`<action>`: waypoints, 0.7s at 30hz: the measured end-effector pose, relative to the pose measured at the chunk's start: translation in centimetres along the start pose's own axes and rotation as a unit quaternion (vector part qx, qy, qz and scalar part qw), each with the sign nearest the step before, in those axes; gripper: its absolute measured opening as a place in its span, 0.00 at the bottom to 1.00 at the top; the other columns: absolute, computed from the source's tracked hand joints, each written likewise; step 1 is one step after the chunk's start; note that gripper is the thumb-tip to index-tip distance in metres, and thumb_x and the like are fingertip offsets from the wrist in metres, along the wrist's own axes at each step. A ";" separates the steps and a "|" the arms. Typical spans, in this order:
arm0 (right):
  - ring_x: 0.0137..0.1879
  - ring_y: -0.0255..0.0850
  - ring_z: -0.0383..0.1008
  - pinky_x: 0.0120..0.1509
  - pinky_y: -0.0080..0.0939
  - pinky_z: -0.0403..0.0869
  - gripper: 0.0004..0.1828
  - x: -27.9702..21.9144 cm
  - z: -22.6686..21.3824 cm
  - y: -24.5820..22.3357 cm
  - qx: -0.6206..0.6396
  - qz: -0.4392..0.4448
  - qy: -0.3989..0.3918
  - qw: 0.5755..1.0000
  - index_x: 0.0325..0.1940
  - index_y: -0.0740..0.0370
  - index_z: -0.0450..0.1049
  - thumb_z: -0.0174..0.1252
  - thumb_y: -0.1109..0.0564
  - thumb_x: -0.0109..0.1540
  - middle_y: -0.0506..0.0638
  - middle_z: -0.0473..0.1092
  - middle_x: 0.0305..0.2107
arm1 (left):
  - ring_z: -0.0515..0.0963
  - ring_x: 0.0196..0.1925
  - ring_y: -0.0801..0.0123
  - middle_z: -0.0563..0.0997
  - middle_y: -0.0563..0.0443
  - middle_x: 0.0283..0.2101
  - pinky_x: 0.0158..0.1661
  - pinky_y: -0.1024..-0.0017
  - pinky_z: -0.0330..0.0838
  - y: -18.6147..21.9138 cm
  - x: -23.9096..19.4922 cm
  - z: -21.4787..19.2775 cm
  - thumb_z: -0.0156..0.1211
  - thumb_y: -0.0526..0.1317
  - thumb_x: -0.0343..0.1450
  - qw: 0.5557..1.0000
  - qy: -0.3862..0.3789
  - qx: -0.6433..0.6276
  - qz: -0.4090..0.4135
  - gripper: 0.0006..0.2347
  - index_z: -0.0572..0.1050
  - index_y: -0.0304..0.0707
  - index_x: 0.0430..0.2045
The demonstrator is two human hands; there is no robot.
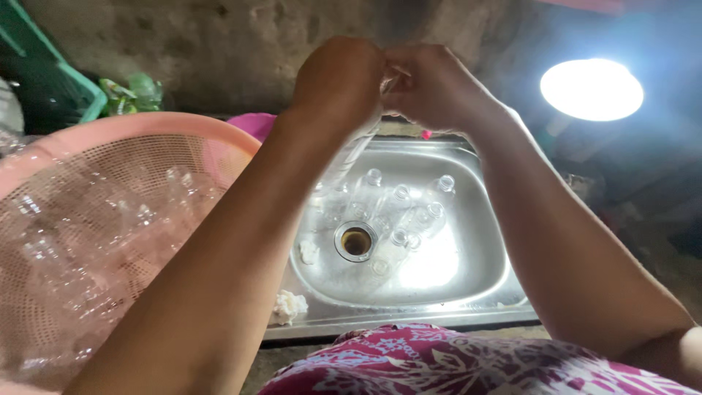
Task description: The person washes multiple small clear glass jars in a kitchen sink using a pink cloth and running water. They rinse each jar, wipe it with the cloth, and place it in the sink. The cloth is rinsed and wrung out periodically.
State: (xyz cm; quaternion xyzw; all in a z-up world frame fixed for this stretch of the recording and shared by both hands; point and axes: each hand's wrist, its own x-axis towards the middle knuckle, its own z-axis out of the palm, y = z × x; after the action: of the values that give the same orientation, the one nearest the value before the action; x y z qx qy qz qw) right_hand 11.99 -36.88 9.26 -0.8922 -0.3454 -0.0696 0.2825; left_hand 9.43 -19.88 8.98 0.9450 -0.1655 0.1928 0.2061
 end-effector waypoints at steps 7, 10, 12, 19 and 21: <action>0.45 0.41 0.81 0.50 0.42 0.78 0.22 -1.4 1.7 4.0 -0.020 0.023 -0.030 0.999 0.58 0.56 0.77 0.65 0.62 0.58 0.52 0.80 0.44 | 0.84 0.42 0.50 0.84 0.38 0.38 0.44 0.55 0.78 0.1 0.8 5.1 0.70 0.32 0.60 0.998 -0.059 0.017 -0.029 0.12 0.84 0.44 0.35; 0.46 0.44 0.81 0.52 0.44 0.78 0.19 -1.5 4.3 5.5 -0.025 0.045 -0.073 0.996 0.52 0.57 0.80 0.67 0.59 0.57 0.54 0.80 0.43 | 0.84 0.43 0.48 0.83 0.34 0.39 0.47 0.56 0.77 -1.2 -0.3 7.7 0.72 0.38 0.63 0.990 -0.129 0.055 -0.017 0.11 0.83 0.35 0.36; 0.44 0.46 0.82 0.50 0.47 0.79 0.20 -2.6 6.5 6.6 -0.053 0.090 -0.090 0.990 0.52 0.56 0.80 0.65 0.60 0.55 0.57 0.79 0.40 | 0.85 0.43 0.49 0.83 0.33 0.39 0.47 0.56 0.78 -1.8 -1.9 9.8 0.66 0.43 0.71 0.990 -0.135 0.007 -0.051 0.11 0.82 0.31 0.35; 0.45 0.56 0.80 0.52 0.51 0.77 0.16 -5.5 15.6 10.1 -0.105 0.067 -0.155 0.980 0.49 0.57 0.80 0.65 0.53 0.58 0.60 0.78 0.38 | 0.84 0.47 0.48 0.83 0.32 0.44 0.50 0.57 0.77 -3.5 -7.0 14.7 0.63 0.40 0.71 0.951 -0.261 -0.015 -0.162 0.10 0.81 0.31 0.39; 0.46 0.57 0.79 0.51 0.52 0.77 0.18 -6.5 17.9 11.0 -0.070 0.120 -0.165 0.977 0.51 0.56 0.79 0.64 0.51 0.59 0.60 0.77 0.41 | 0.84 0.49 0.47 0.82 0.32 0.45 0.50 0.57 0.77 -3.8 -8.2 15.6 0.62 0.38 0.70 0.939 -0.285 -0.022 -0.193 0.10 0.81 0.31 0.40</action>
State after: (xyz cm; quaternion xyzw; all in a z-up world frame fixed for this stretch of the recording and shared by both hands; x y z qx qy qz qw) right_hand 13.07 -37.38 -12.68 -0.9438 -0.2720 0.0888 0.1653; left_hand 8.40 -21.77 -8.91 0.9692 -0.0359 -0.1321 0.2047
